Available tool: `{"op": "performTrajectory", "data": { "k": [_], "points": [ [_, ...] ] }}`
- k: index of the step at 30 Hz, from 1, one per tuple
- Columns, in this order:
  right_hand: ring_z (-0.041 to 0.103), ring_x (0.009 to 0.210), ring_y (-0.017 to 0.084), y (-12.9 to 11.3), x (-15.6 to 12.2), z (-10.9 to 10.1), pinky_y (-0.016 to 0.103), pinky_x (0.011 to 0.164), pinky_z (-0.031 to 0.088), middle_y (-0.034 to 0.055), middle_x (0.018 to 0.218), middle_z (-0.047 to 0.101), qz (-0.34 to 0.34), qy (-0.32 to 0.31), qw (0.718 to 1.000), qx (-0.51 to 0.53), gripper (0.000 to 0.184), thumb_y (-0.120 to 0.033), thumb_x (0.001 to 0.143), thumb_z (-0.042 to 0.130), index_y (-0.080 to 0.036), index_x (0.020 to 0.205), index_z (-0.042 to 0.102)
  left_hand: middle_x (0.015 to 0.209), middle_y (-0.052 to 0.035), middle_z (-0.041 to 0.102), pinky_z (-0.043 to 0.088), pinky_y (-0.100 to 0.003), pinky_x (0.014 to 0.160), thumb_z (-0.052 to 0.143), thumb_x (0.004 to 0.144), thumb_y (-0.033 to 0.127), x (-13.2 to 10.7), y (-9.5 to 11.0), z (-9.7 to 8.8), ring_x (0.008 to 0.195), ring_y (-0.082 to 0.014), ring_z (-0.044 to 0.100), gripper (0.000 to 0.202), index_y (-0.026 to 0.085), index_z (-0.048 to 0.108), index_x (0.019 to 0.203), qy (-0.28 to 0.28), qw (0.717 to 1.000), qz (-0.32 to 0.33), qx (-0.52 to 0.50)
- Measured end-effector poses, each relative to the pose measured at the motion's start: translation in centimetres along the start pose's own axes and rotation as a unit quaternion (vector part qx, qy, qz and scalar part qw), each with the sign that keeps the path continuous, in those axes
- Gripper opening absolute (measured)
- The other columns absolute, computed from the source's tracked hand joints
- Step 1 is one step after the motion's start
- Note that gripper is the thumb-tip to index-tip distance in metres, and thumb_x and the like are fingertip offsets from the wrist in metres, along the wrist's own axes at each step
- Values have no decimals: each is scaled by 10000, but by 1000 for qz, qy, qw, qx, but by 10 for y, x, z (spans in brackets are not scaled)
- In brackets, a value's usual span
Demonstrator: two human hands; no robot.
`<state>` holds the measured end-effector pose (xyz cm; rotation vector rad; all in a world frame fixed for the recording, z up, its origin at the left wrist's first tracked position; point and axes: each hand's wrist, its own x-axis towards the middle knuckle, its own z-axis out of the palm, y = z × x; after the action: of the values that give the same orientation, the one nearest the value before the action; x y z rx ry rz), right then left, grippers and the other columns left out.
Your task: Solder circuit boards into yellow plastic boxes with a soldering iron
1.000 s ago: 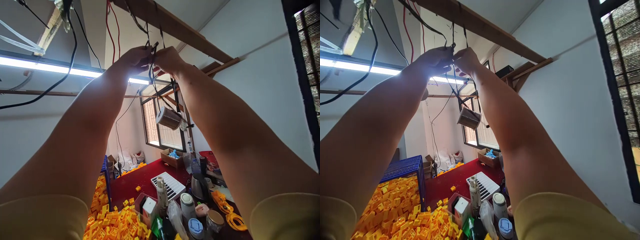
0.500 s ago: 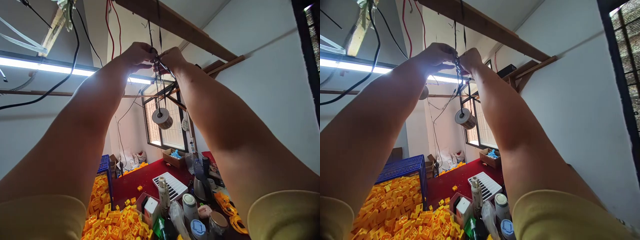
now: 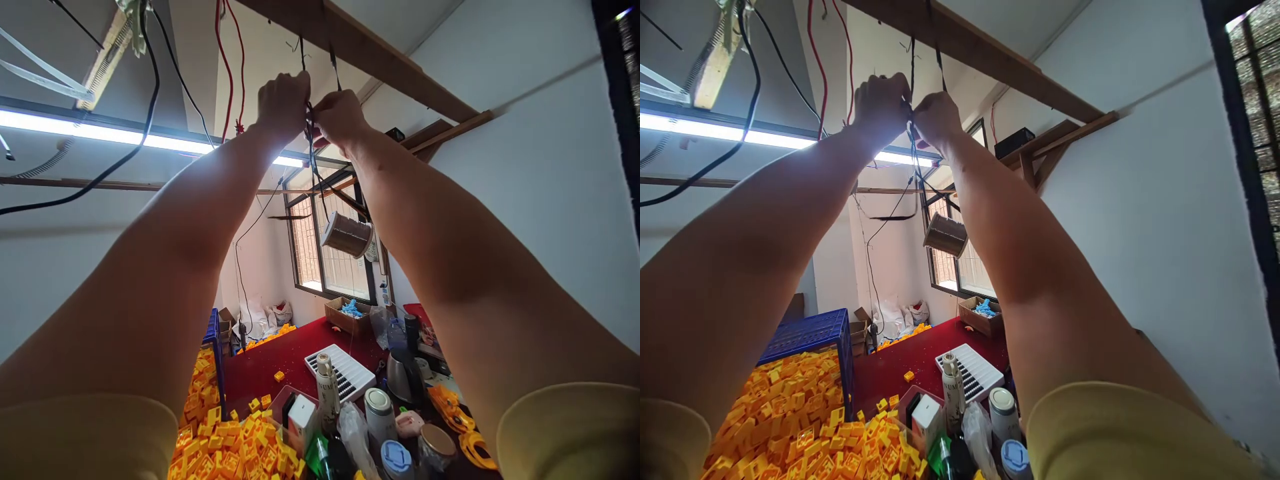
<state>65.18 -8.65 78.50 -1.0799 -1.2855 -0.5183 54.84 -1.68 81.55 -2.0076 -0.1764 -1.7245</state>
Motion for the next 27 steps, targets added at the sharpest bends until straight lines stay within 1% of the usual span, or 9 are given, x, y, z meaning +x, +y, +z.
{"op": "performTrajectory", "data": {
  "k": [4,7,10,12,15,17,20,25,27],
  "points": [
    [650,998,181,0,-4,-10,378,863,592,74,1134,652,-45,-23,999,-7,301,-386,977,643,-137,1145,636,1073,-44,701,426,-397,919,551,867,212,0,0,7,999,-260,611,190,338,652,967,50,984,-72,-153],
    [658,939,166,-4,-6,-18,356,824,599,67,1099,656,-37,-25,999,-9,322,-388,988,628,-139,1192,618,1077,-7,701,407,-363,890,558,850,242,0,-1,14,974,-224,592,143,344,601,940,51,971,-82,-220],
    [659,885,149,-13,-6,-24,325,776,604,59,1080,656,-26,-35,999,-16,337,-355,992,627,-146,1254,592,1051,3,712,430,-340,802,553,864,246,-1,-1,17,901,-191,608,111,327,551,940,52,961,-82,-259],
    [660,883,142,-20,-5,-29,310,769,604,53,1064,663,-23,-58,998,-28,281,-315,983,642,-138,1200,621,996,2,715,448,-330,741,545,879,252,-3,-1,14,823,-174,620,89,315,520,937,44,956,-76,-281],
    [662,907,142,-25,-1,-34,303,780,605,47,1050,670,-19,-80,995,-56,193,-252,957,673,-125,1100,650,887,-3,720,466,-342,706,545,899,291,-6,-3,8,753,-180,633,63,306,512,950,3,953,-67,-294],
    [664,916,146,-26,2,-35,309,786,606,48,1055,670,-17,-81,993,-80,194,-248,950,680,-124,1097,649,850,6,732,478,-338,687,582,892,305,-7,-4,5,745,-182,641,75,302,518,932,-22,951,-60,-304],
    [666,921,153,-28,3,-32,331,804,606,53,1059,669,-24,-57,989,-134,226,-296,965,666,-126,1111,645,869,10,758,505,-321,691,658,871,284,-8,-4,3,777,-179,668,133,283,525,879,-35,943,-70,-322],
    [603,1174,235,-30,-1,-23,477,1012,539,91,1247,625,-95,70,958,-262,287,-331,951,677,-147,1167,642,807,-55,720,522,-294,630,596,896,104,-9,3,0,729,-187,725,115,191,531,860,-34,930,-93,-355],
    [613,1153,230,-26,1,-22,464,989,553,95,1255,620,-107,87,950,-281,330,-362,973,646,-153,1226,618,794,-56,700,524,-277,596,603,911,100,-8,4,1,698,-183,728,103,170,536,878,-29,928,-86,-361]
  ]
}}
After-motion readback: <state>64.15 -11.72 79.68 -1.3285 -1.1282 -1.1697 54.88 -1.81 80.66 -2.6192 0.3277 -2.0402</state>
